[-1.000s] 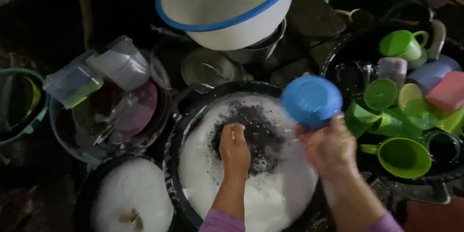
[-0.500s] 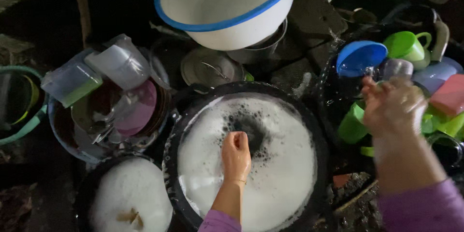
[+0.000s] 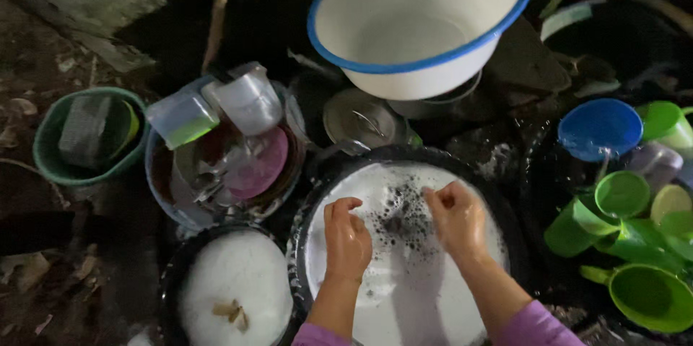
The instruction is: The person washes dishes and cups in a basin of soapy water using a sponge and then rinses a large bowl with water.
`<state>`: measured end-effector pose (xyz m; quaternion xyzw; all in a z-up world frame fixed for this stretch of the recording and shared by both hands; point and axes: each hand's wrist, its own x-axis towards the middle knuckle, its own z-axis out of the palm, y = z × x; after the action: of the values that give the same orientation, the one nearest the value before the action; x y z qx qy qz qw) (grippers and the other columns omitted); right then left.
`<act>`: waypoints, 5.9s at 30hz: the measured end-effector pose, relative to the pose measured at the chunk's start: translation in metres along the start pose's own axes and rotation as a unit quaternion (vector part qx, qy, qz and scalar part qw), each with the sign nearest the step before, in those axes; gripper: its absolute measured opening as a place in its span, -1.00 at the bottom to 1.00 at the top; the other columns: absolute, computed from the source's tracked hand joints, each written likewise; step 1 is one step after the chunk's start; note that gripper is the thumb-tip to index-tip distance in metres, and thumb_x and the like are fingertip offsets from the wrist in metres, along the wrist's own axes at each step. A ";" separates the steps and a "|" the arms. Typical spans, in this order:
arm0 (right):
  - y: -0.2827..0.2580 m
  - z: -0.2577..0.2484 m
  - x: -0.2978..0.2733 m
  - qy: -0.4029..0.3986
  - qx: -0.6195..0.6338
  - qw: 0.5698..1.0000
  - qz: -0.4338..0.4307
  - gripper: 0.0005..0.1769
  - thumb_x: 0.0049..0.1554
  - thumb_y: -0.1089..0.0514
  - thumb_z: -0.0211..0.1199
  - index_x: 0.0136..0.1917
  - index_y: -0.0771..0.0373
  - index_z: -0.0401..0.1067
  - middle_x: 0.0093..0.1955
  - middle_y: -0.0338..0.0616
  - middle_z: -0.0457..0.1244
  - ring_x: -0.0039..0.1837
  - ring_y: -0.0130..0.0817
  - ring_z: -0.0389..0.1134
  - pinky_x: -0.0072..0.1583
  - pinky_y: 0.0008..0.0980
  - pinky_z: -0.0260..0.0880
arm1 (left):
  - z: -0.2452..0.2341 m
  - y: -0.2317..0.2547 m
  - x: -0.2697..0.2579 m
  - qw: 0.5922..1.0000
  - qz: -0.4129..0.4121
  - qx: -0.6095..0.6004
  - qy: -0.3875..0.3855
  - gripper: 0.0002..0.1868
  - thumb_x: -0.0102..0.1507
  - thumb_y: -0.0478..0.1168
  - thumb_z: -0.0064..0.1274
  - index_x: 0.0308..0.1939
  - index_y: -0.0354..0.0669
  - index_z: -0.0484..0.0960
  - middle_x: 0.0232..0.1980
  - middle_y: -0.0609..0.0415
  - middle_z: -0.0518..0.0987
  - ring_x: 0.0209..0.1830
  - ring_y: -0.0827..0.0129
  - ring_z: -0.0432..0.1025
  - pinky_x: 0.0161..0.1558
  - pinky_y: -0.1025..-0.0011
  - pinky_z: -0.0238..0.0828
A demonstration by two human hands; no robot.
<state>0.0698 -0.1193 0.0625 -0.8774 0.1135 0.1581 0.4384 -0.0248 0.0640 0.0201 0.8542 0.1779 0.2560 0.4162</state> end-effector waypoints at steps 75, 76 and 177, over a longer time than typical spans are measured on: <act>-0.314 0.016 -0.128 -0.380 0.197 0.882 -0.198 -0.65 0.30 0.07 0.33 0.19 0.40 0.59 -0.06 -0.20 0.41 -0.07 -0.41 0.33 0.00 -0.34 0.35 | -0.468 -0.023 0.052 0.763 -0.335 -0.552 0.032 -0.39 0.20 0.04 -0.12 0.21 -0.23 0.61 0.17 -0.27 0.68 0.13 -0.18 0.59 0.08 -0.16 0.56; -0.312 0.020 -0.127 -0.359 0.226 0.885 -0.193 -0.63 0.32 0.05 0.32 0.23 0.39 0.56 0.00 -0.19 0.41 -0.01 -0.42 0.35 0.05 -0.37 0.36 | -0.466 -0.017 0.035 0.736 -0.333 -0.588 0.044 -0.40 0.23 0.03 -0.15 0.22 -0.26 0.62 0.17 -0.28 0.68 0.12 -0.17 0.60 0.08 -0.14 0.57; -0.312 0.107 -0.266 -0.283 0.305 0.844 -0.340 -0.64 0.54 0.00 0.20 0.21 0.40 0.44 -0.06 -0.12 0.16 -0.02 -0.37 0.12 0.02 -0.33 0.23 | -0.361 0.127 0.023 0.904 0.065 0.223 0.360 -0.24 0.14 -0.21 0.25 0.41 -0.34 0.42 0.47 -0.33 0.26 0.39 -0.30 0.24 0.44 -0.08 0.13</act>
<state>-0.0896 0.1670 0.3307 -0.6004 -0.2784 0.1984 0.7229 -0.2061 0.2243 0.3171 0.7844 0.3121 0.5257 0.1047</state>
